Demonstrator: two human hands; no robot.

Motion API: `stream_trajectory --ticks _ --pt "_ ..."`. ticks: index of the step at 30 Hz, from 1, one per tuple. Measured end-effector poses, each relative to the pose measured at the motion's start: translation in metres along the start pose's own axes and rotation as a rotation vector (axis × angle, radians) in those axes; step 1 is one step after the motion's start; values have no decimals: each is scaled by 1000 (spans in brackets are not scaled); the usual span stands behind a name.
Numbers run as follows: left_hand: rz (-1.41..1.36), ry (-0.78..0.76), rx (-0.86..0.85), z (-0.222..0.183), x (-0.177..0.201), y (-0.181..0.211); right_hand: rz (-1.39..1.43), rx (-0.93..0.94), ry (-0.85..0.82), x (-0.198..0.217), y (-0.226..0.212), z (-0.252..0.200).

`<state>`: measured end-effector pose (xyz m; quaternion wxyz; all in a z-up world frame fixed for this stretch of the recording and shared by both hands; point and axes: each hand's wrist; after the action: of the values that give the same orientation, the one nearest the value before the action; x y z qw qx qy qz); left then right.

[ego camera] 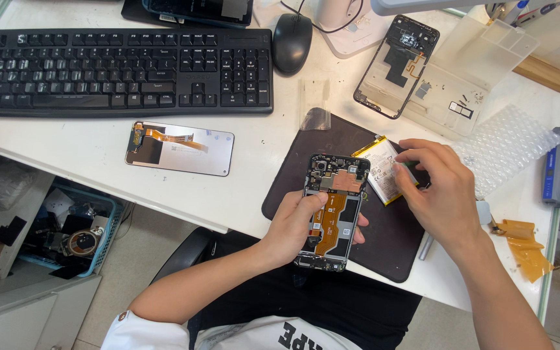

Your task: The person disassembles a smartphone, removes the battery, and compares two display modules. They then reinsert the battery and reconnect internal components.

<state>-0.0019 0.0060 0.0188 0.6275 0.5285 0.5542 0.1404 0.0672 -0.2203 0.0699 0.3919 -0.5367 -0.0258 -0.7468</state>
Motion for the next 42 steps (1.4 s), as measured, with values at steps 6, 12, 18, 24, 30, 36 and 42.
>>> stream_trajectory --ticks 6,12,18,24,30,36,42 --pt "-39 8 -4 -3 2 -10 30 370 159 11 -47 -6" --pt "-2 31 -148 -5 8 -20 97 555 85 -9 -69 15" --pt "-159 20 -25 -6 10 -29 90 515 61 -11 -74 19" --pt "-116 31 -3 0 17 -48 44 559 65 -11 -78 18" --pt "-106 4 -27 2 17 -53 79 452 61 -15 -85 16" --pt "72 -1 -116 -3 16 -43 123 357 0 -18 -86 14" --pt "-22 -8 -29 -4 13 -35 127 341 -41 -20 -80 11"
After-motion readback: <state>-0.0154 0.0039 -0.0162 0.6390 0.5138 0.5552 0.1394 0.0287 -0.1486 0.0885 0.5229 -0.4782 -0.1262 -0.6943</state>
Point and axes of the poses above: each hand's wrist, its own z-axis towards the middle knuckle, its own x-axis out of the back of the hand, y = z × x, and after that the axes turned 8 degrees about x, right-handed
